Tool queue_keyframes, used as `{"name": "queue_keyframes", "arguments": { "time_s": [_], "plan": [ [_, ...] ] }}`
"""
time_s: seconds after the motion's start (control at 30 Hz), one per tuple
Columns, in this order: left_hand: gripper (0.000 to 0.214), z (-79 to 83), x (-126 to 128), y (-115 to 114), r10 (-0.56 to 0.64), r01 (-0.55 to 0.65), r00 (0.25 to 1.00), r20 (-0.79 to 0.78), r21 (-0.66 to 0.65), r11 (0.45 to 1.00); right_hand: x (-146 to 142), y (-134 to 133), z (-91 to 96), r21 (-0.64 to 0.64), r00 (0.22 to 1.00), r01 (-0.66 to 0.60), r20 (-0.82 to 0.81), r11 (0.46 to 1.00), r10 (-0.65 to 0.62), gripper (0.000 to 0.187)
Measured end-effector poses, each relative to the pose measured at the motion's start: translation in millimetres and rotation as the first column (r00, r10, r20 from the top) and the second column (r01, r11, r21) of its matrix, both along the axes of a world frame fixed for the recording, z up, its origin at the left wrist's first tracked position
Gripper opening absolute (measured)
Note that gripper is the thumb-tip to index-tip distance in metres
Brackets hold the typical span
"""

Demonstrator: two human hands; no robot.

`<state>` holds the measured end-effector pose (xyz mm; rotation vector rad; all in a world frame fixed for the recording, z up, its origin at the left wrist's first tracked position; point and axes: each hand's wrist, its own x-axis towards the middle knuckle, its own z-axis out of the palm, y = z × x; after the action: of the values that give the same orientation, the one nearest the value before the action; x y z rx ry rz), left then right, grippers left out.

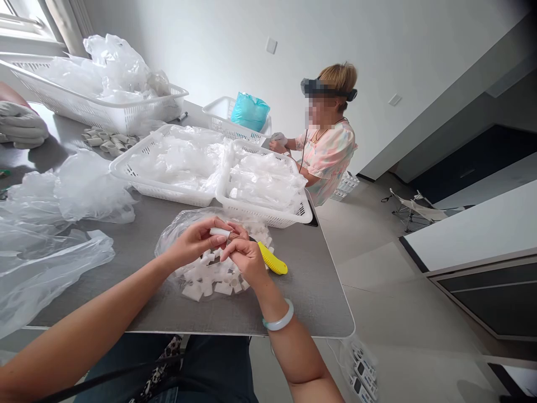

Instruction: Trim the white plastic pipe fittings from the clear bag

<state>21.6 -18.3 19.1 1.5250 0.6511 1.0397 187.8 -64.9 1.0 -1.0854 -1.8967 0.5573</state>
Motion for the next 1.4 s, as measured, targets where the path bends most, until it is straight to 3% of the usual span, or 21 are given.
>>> {"name": "queue_keyframes", "arguments": {
  "time_s": [0.1, 0.23, 0.43, 0.53, 0.63, 0.73, 0.8, 0.87, 1.0, 1.1, 1.17, 1.27, 1.33, 1.4],
  "plan": [
    [0.033, -2.8, 0, 2, -0.134, 0.164, 0.982, 0.136, -0.242, 0.956, 3, 0, 1.0, 0.139, 0.998, -0.007, 0.056, 0.99, -0.001, 0.036],
    [0.039, -5.8, 1, 4, -0.132, 0.237, 0.961, 0.245, -0.475, 0.847, 5, 2, -2.9, 0.336, 0.981, -0.027, 0.189, 0.942, -0.04, 0.033],
    [0.029, -0.9, 4, 4, -0.038, 0.21, 0.946, 0.321, -0.521, 0.827, 2, 5, -5.1, 0.431, 0.923, -0.049, 0.365, 0.901, -0.124, 0.031],
    [0.033, -2.0, 1, 8, 0.043, 0.106, 0.962, 0.27, -0.513, 0.852, 0, 4, -5.3, 0.462, 0.941, -0.036, 0.315, 0.886, -0.126, 0.031],
    [0.038, -6.6, -5, 12, 0.199, -0.157, 0.975, 0.098, -0.327, 0.932, 3, 2, -5.5, 0.431, 0.978, 0.078, 0.14, 0.899, -0.152, 0.034],
    [0.039, -12.1, -8, 13, 0.35, -0.341, 0.924, -0.153, 0.08, 0.937, 7, 1, -5.5, 0.407, 0.973, 0.189, 0.045, 0.894, -0.226, 0.035],
    [0.029, -15.2, -8, 13, 0.419, -0.329, 0.87, -0.261, 0.327, 0.886, 9, 1, -5.6, 0.425, 0.968, 0.183, 0.078, 0.887, -0.238, 0.034],
    [0.024, -18.0, -8, 12, 0.464, -0.28, 0.828, -0.313, 0.485, 0.828, 9, 1, -6.4, 0.451, 0.961, 0.134, 0.156, 0.882, -0.226, 0.033],
    [0.027, -23.6, -9, 13, 0.487, -0.191, 0.799, -0.352, 0.619, 0.762, 7, 3, -11.4, 0.469, 0.919, 0.032, 0.333, 0.882, -0.211, 0.033],
    [0.027, -28.3, -8, 12, 0.493, -0.141, 0.804, -0.334, 0.698, 0.702, 3, 5, -16.2, 0.431, 0.882, 0.047, 0.405, 0.901, -0.24, 0.033],
    [0.027, -31.2, -6, 11, 0.504, -0.111, 0.806, -0.31, 0.757, 0.643, -1, 5, -17.3, 0.342, 0.881, 0.07, 0.42, 0.937, -0.219, 0.035],
    [0.027, -33.0, -4, 11, 0.531, -0.06, 0.804, -0.267, 0.853, 0.519, -7, 3, -13.2, 0.097, 0.942, 0.036, 0.329, 0.995, -0.066, 0.037],
    [0.027, -32.0, -6, 13, 0.553, -0.025, 0.796, -0.245, 0.9, 0.435, -10, 0, -6.7, -0.084, 0.986, -0.049, 0.153, 0.995, 0.062, 0.037],
    [0.028, -30.1, -9, 15, 0.578, -0.007, 0.782, -0.235, 0.923, 0.384, -11, -2, 1.6, -0.224, 0.987, -0.149, -0.095, 0.963, 0.131, 0.035]
  ]
}}
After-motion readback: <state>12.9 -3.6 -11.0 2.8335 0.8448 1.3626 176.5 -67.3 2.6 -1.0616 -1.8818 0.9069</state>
